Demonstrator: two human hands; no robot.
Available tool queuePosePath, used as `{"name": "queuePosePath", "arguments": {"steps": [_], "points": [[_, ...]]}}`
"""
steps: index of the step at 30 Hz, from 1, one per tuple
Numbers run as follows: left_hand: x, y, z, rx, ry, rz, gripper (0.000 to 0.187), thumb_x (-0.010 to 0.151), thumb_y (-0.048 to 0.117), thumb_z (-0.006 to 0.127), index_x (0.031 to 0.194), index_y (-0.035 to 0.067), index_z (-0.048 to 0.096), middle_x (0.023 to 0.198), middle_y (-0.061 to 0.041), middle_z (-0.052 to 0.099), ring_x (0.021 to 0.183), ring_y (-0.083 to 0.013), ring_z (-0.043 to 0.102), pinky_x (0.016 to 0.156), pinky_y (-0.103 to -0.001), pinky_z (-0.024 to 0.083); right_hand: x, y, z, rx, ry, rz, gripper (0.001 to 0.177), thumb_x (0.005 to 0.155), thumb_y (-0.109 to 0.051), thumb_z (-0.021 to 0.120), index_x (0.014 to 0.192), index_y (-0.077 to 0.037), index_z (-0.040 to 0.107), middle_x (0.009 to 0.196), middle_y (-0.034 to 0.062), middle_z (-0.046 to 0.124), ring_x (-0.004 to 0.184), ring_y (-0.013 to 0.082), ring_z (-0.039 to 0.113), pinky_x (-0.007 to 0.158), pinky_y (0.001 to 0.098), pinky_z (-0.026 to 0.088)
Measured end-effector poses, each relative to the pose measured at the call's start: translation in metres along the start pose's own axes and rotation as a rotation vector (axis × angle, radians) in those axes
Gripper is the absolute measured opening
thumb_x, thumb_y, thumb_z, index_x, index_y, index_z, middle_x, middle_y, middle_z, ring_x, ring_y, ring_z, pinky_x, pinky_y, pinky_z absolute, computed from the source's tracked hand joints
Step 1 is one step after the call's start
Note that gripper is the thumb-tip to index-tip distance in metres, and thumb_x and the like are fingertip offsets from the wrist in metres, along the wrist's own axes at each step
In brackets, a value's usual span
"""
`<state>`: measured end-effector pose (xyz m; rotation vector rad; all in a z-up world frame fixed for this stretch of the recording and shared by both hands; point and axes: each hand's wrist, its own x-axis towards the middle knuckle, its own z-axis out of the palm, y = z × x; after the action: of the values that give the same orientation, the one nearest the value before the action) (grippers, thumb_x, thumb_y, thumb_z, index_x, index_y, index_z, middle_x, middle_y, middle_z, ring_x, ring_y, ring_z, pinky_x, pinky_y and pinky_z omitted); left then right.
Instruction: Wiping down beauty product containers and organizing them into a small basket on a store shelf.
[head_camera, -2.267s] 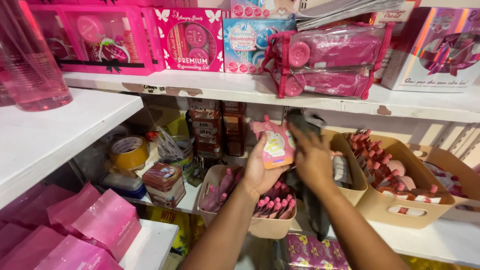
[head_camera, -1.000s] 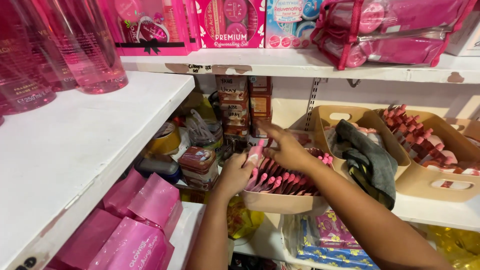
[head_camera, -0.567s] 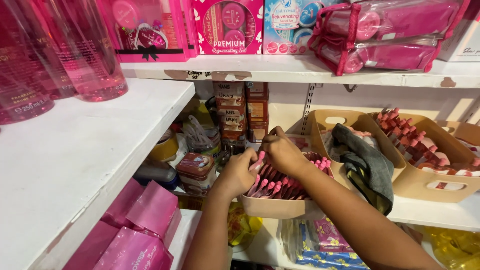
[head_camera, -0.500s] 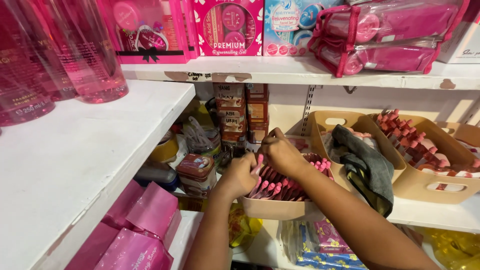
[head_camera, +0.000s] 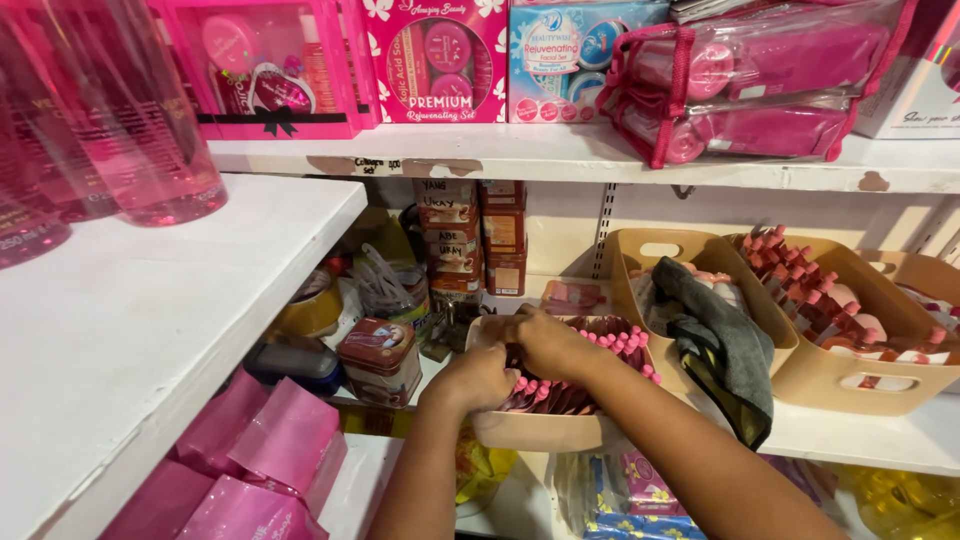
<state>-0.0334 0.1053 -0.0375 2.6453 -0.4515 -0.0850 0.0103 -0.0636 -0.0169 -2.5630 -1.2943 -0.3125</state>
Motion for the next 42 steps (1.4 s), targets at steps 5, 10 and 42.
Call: {"name": "queuePosePath", "arguments": {"steps": [5, 10, 42], "points": [[0.003, 0.008, -0.001, -0.016, -0.017, 0.027, 0.062, 0.088, 0.036, 0.063, 0.131, -0.009, 0.058, 0.131, -0.031, 0.062, 0.12, -0.0404, 0.063, 0.104, -0.044, 0.05, -0.01, 0.0, -0.005, -0.035, -0.038, 0.014, 0.035, 0.067, 0.001, 0.072, 0.101, -0.003, 0.076, 0.121, 0.0198, 0.069, 0.117, 0.0379, 0.061, 0.101, 0.0448, 0.049], [0.058, -0.027, 0.045, -0.105, 0.083, -0.021, 0.099, 0.099, 0.047, 0.066, 0.147, -0.023, 0.014, 0.146, -0.04, 0.035, 0.131, -0.0467, 0.048, 0.108, -0.047, 0.041, -0.017, 0.022, -0.013, 0.142, -0.009, -0.028, 0.042, 0.071, 0.003, 0.069, 0.111, -0.005, 0.076, 0.121, 0.0174, 0.072, 0.117, 0.0376, 0.066, 0.103, 0.0412, 0.051], [0.133, 0.075, 0.021, 0.112, -0.202, 0.064, 0.062, 0.104, 0.046, 0.033, 0.122, 0.0, 0.07, 0.131, -0.024, 0.066, 0.121, -0.0419, 0.062, 0.106, -0.051, 0.046, 0.004, 0.249, 0.025, 0.099, -0.083, 0.359, 0.039, 0.078, -0.017, 0.065, 0.113, -0.002, 0.07, 0.113, 0.0195, 0.07, 0.101, 0.0329, 0.065, 0.086, 0.0412, 0.05]]}}
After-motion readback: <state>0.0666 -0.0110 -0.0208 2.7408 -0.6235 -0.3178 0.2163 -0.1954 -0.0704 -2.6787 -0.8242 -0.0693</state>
